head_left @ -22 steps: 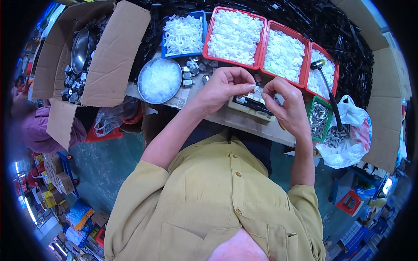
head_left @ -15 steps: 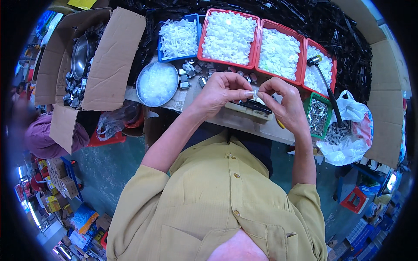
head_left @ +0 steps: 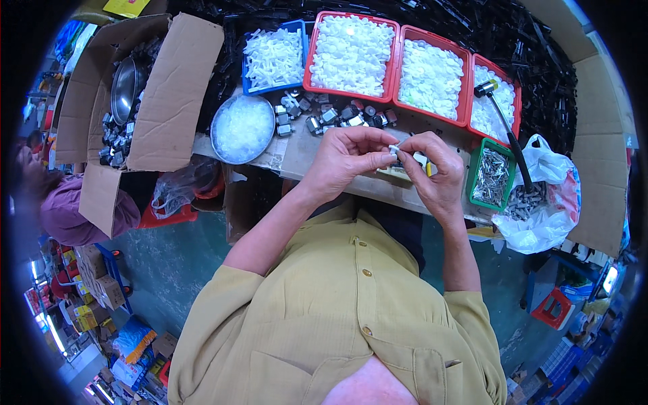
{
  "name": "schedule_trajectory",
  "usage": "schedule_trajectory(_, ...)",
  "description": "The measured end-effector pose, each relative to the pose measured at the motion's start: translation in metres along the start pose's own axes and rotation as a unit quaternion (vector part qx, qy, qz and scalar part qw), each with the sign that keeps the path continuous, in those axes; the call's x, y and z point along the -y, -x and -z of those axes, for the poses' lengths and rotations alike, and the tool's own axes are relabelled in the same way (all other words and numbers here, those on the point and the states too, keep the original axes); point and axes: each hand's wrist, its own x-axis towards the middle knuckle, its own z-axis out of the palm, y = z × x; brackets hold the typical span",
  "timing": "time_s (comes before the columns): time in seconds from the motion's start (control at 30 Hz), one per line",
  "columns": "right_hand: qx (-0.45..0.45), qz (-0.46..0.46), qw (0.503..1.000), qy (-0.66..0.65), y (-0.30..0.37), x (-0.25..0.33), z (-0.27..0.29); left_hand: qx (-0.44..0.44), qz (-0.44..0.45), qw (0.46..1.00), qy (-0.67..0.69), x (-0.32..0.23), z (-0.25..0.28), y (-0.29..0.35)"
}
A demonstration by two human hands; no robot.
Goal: The person assembles small metal lock bodies by inserting pins and white plastic components into a jig. They use a hammer to tap the pins into place and pliers to adjust the parts, repeating the process for multiple units.
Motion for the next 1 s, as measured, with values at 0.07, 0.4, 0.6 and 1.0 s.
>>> schedule_trajectory(0.07, 0.006, 0.005, 1.0, 0.007, -0.001, -0.001, -0.002, 0.0, -0.015, 0.999, -0.031, 0.0, 0.003, 0.002)
schedule_trajectory(0.4, 0.076, 0.013, 0.993, 0.092, 0.006, -0.033, -0.017, -0.054, -0.293, 0.83, -0.471, 0.013, 0.029, 0.004)
schedule_trajectory(0.6, 0.08, 0.029, 0.986, 0.143, 0.013, -0.047, -0.025, -0.009, -0.321, 0.77, -0.552, 0.026, 0.029, 0.004)
schedule_trajectory(1.0, 0.067, 0.002, 0.993, 0.1, 0.016, -0.055, -0.028, 0.001, -0.322, 0.762, -0.562, 0.031, 0.029, 0.001)
